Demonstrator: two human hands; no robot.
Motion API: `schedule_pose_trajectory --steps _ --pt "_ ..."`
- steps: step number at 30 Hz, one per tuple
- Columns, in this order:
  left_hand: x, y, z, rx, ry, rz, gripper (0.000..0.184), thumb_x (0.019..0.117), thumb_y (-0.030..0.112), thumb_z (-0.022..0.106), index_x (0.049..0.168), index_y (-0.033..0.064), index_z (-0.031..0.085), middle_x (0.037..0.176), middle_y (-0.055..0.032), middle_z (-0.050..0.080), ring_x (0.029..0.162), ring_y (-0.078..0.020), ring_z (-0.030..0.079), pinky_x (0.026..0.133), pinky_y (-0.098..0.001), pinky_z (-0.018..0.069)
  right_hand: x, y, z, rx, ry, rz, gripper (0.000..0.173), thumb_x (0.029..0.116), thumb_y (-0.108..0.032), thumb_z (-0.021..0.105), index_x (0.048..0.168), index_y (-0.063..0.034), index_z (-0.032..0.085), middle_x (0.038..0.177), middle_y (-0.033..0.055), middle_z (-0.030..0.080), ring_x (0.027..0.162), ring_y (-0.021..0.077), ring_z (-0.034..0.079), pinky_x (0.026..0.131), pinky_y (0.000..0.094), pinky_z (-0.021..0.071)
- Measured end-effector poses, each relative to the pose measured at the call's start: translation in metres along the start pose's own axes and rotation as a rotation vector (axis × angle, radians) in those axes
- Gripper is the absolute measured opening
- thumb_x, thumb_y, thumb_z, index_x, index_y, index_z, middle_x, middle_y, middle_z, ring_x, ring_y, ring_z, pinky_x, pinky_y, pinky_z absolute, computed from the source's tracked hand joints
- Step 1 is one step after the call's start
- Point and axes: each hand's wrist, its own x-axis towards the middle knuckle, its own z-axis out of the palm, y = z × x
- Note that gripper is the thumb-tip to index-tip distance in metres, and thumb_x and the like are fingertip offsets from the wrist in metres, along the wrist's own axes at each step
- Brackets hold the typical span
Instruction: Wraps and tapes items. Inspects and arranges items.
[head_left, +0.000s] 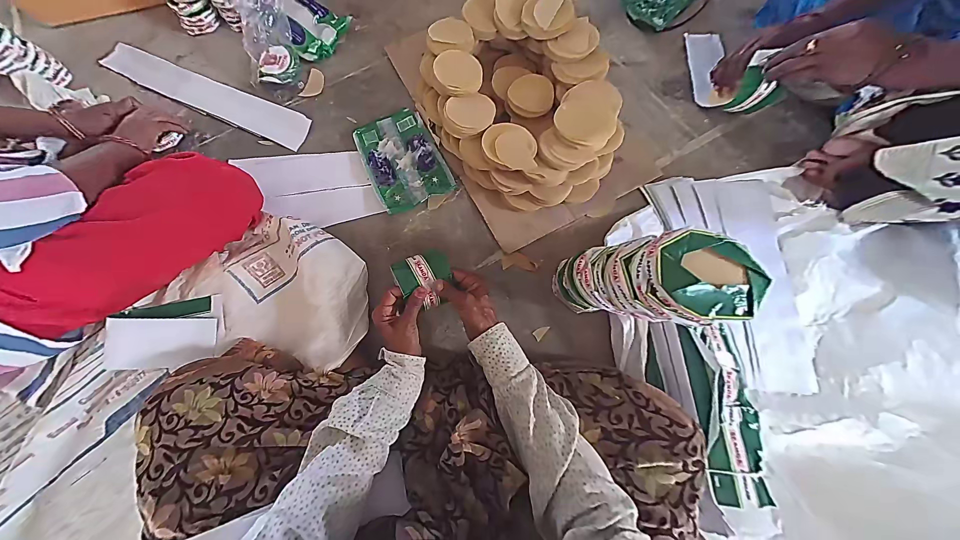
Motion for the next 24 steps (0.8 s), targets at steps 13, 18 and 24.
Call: schedule_pose_trajectory --steps 13,18,24 --pt "-0.0001 0.0008 0.0019 0.018 -0.009 -0.009 0.011 0.0875 -0.007 0.064 0.089 0.0033 0.064 0.077 0.0070 0.070 0.075 -0.0002 0.068 0.075 -0.0198 0.0583 0.0006 0.0010 0.0014 -0.042 0.011 0.016 0.005 0.0870 0.004 0.070 0.091 0.0013 0.072 0.078 0.0001 0.072 0.074 0.0017 0.068 0.075 0.0216 0.0580" --pt "0.0026 0.0025 0.0027 0.068 -0.001 0.008 0.009 0.0885 -0.006 0.064 0.090 0.0030 0.064 0.076 0.0077 0.070 0.073 0.0009 0.067 0.073 -0.0191 0.0581 -0.0017 0.0011 0.0021 -0.031 0.001 0.031 0.008 0.0848 0.004 0.074 0.093 0.0020 0.073 0.080 0.0031 0.073 0.075 0.0044 0.069 0.076 0.0232 0.0590" --pt "0.0041 0.0013 0.0030 0.040 -0.023 -0.011 0.011 0.0872 -0.006 0.064 0.088 0.0048 0.065 0.076 0.0080 0.071 0.073 0.0002 0.068 0.074 -0.0201 0.0589 -0.0020 -0.0003 0.0043 -0.027 0.051 0.061 0.004 0.0880 0.004 0.069 0.090 0.0016 0.072 0.078 0.0019 0.072 0.073 0.0034 0.068 0.075 0.0232 0.0579"
